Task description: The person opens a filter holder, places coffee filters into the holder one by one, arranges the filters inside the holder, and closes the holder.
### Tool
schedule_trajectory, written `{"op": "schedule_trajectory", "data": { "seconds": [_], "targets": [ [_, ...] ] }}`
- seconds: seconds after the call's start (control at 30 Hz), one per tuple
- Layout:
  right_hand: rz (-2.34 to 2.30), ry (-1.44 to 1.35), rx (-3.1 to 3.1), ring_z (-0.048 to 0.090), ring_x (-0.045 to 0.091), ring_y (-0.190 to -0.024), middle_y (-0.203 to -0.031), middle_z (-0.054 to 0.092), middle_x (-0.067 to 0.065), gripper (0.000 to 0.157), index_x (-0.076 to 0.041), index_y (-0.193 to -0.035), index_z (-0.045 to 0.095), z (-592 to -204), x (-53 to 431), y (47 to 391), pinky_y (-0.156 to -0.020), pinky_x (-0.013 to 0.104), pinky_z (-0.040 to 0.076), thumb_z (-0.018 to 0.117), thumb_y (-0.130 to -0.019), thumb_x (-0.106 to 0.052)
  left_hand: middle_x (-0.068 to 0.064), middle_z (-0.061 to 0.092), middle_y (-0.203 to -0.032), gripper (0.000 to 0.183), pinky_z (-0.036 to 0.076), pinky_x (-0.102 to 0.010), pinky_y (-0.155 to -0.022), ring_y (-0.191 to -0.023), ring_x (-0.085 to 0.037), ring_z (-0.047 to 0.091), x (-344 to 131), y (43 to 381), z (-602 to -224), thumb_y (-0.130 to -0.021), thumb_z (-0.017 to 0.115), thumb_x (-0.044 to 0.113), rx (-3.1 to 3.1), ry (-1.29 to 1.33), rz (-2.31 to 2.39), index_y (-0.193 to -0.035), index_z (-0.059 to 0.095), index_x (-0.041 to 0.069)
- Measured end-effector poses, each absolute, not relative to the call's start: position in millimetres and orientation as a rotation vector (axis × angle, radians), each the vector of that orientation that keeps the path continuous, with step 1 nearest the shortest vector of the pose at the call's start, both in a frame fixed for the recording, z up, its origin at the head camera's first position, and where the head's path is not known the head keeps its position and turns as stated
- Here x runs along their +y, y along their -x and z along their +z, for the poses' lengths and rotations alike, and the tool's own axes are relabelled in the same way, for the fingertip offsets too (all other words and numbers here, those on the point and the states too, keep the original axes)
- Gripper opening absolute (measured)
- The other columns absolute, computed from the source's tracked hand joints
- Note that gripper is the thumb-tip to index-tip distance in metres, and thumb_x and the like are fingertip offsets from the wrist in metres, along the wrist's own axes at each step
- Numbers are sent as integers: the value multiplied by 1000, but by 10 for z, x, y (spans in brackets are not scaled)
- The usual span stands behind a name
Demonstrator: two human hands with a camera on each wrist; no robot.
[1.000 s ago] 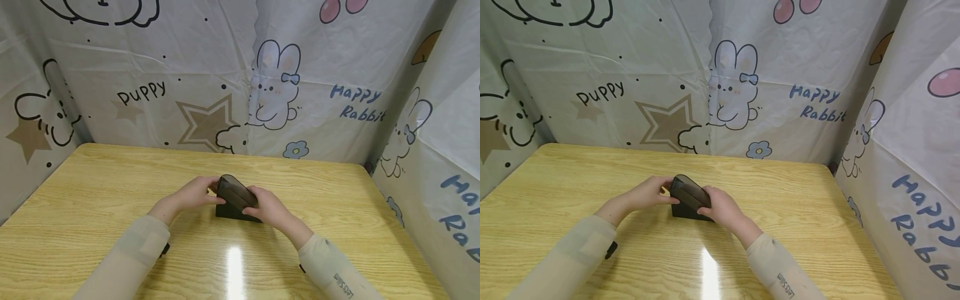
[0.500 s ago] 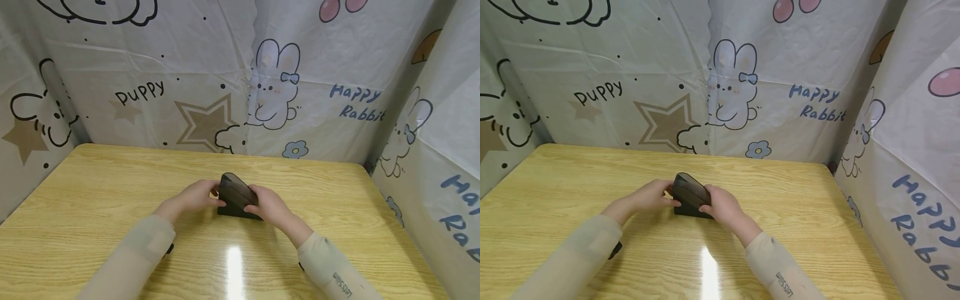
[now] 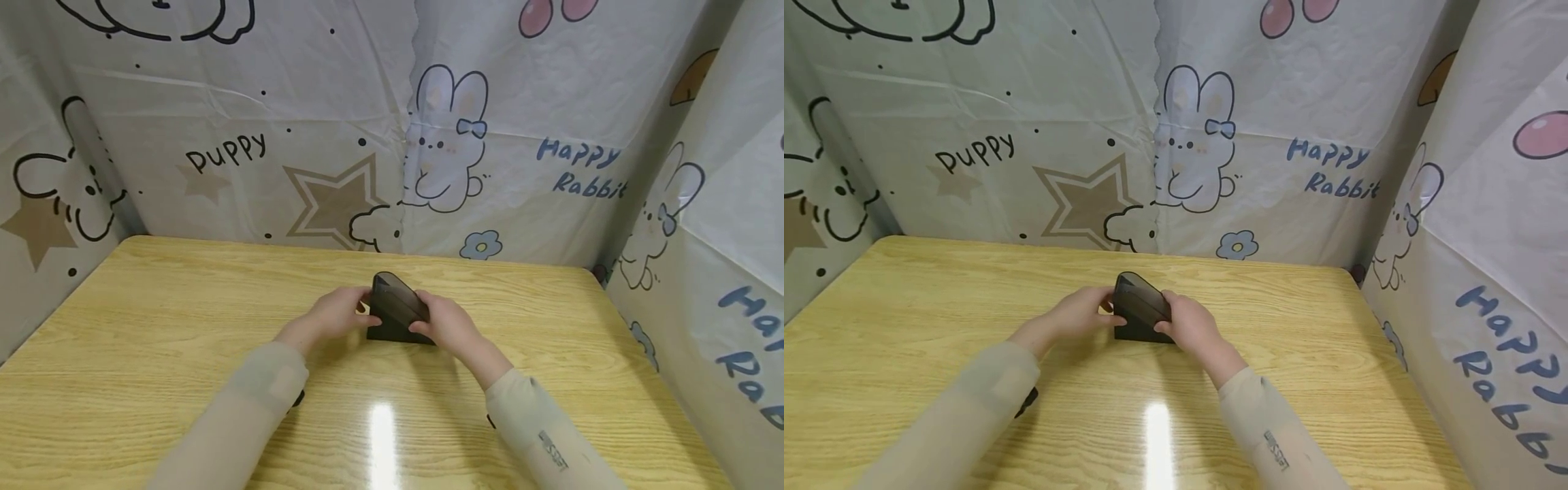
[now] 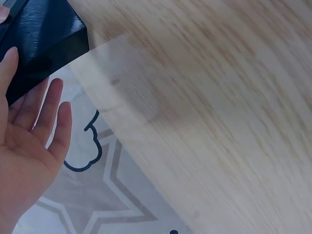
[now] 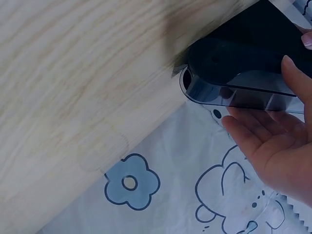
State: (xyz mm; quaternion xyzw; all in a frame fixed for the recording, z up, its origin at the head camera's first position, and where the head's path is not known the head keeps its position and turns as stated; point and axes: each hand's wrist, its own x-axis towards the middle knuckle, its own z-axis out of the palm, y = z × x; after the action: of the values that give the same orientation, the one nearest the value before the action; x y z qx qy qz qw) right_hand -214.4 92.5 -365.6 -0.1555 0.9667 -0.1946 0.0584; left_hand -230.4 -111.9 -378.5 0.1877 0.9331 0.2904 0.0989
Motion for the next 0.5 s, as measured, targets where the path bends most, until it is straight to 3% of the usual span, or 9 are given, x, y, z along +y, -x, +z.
{"op": "schedule_trajectory", "data": {
  "seconds": [0.5],
  "targets": [
    [-600, 474, 2928, 61, 25, -99, -117, 64, 12, 57, -7, -134, 48, -3667, 967, 2194, -85, 40, 48, 69, -84, -25, -5, 65, -114, 38, 49, -37, -88, -103, -22, 61, -1076, 2341, -3782, -86, 68, 29, 2768, -555, 860, -117, 59, 11]
  ]
}}
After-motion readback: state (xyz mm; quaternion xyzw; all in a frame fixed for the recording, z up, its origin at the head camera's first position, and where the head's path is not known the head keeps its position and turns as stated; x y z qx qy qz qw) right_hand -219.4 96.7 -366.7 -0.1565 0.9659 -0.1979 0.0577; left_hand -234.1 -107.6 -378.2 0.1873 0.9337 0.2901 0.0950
